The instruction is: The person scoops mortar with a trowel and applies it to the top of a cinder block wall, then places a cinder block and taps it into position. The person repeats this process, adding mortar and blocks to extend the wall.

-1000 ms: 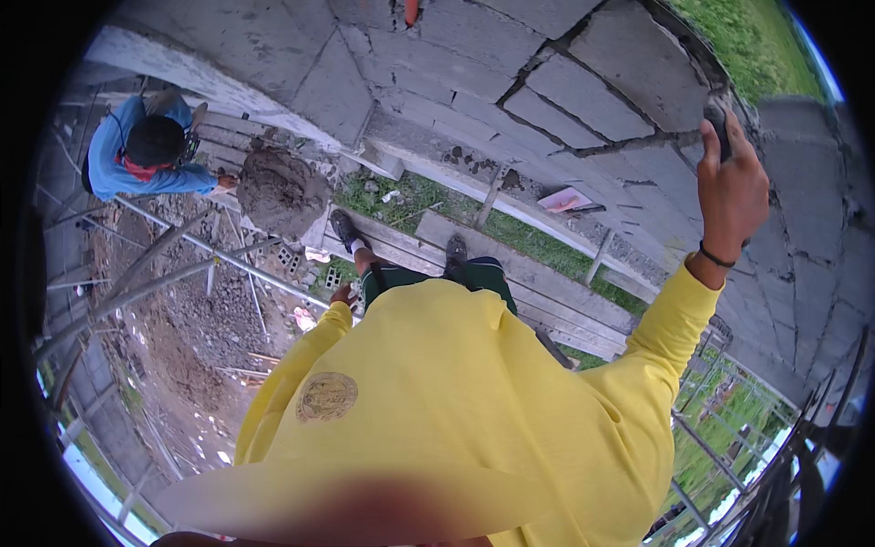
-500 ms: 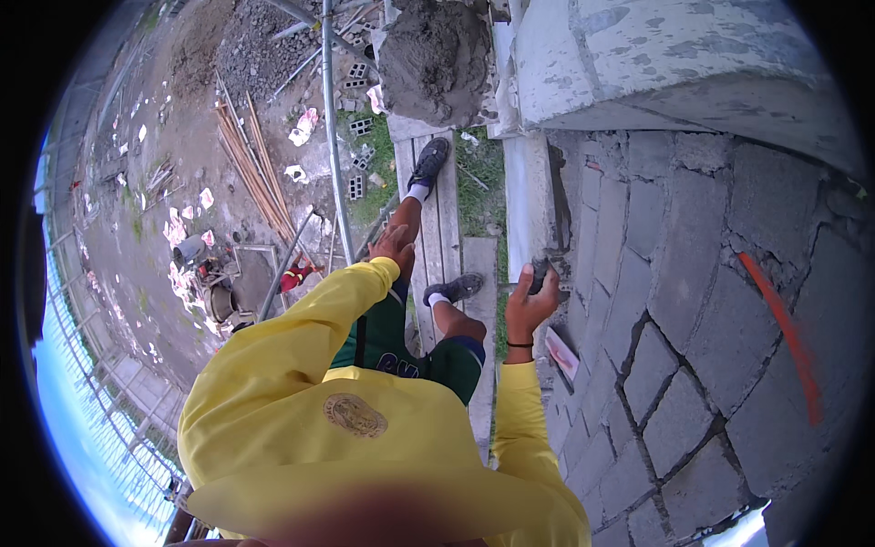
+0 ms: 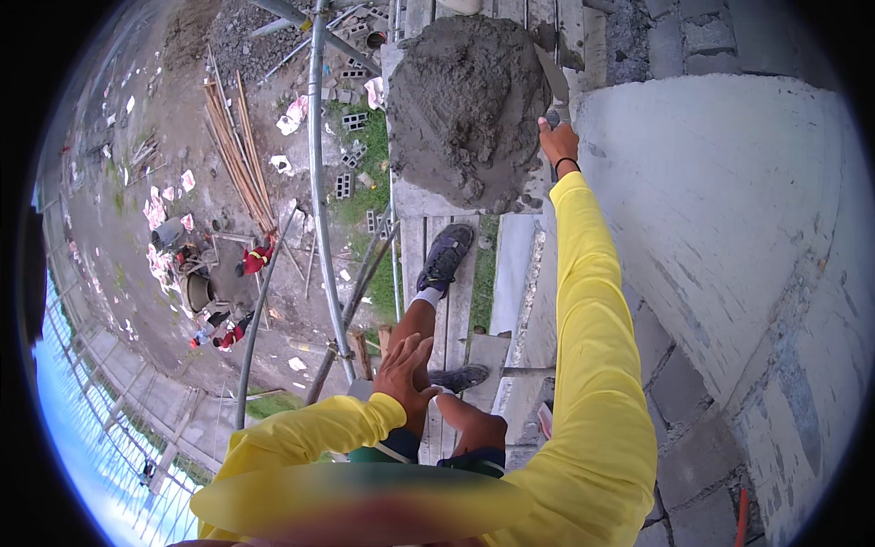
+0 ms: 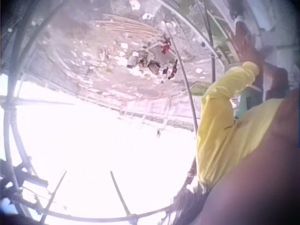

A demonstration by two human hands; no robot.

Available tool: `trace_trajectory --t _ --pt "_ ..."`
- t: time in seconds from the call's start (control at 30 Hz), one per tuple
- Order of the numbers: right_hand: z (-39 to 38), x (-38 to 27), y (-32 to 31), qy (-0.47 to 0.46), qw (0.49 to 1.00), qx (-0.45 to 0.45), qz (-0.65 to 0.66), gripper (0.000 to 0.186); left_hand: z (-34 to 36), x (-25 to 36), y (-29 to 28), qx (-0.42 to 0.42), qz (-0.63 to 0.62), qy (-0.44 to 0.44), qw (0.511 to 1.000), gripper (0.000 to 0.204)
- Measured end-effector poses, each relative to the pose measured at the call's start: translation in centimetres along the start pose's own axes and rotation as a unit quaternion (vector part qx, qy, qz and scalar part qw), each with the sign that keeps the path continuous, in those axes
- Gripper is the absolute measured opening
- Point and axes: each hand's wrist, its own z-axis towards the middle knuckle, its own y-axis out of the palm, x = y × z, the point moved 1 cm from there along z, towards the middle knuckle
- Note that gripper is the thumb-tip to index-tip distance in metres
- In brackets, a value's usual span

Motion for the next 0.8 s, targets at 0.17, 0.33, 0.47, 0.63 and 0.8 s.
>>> trace_trajectory --t 0.17,0.33,0.47,0.63,0.8 --pt "10.0 -5.8 -0.6 -0.058 0.993 0.054 -0.083 0.045 1.9 0.8 -2.6 -0.005 -0.056 0.003 0.998 0.089" --pt "9.4 -4.2 5.0 -0.15 0.971 0.018 -0.184 0.036 2.7 1.8 -4.0 -0.022 -0.092 -0.016 0.995 0.084" --pt "1.0 0.0 6.9 -0.178 0.961 -0.028 -0.211 0.033 2.8 2.8 -3.7 -0.02 -0.063 -0.023 0.998 0.083" --pt "-7.9 4.9 6.1 -0.158 0.973 -0.046 -0.163 0.036 2.9 2.7 -3.8 -0.012 -0.047 -0.003 0.999 0.084" --pt "-8.1 10.4 6.9 0.105 0.98 -0.139 0.095 0.02 2.9 1.6 -3.7 -0.013 -0.046 0.015 0.999 0.085"
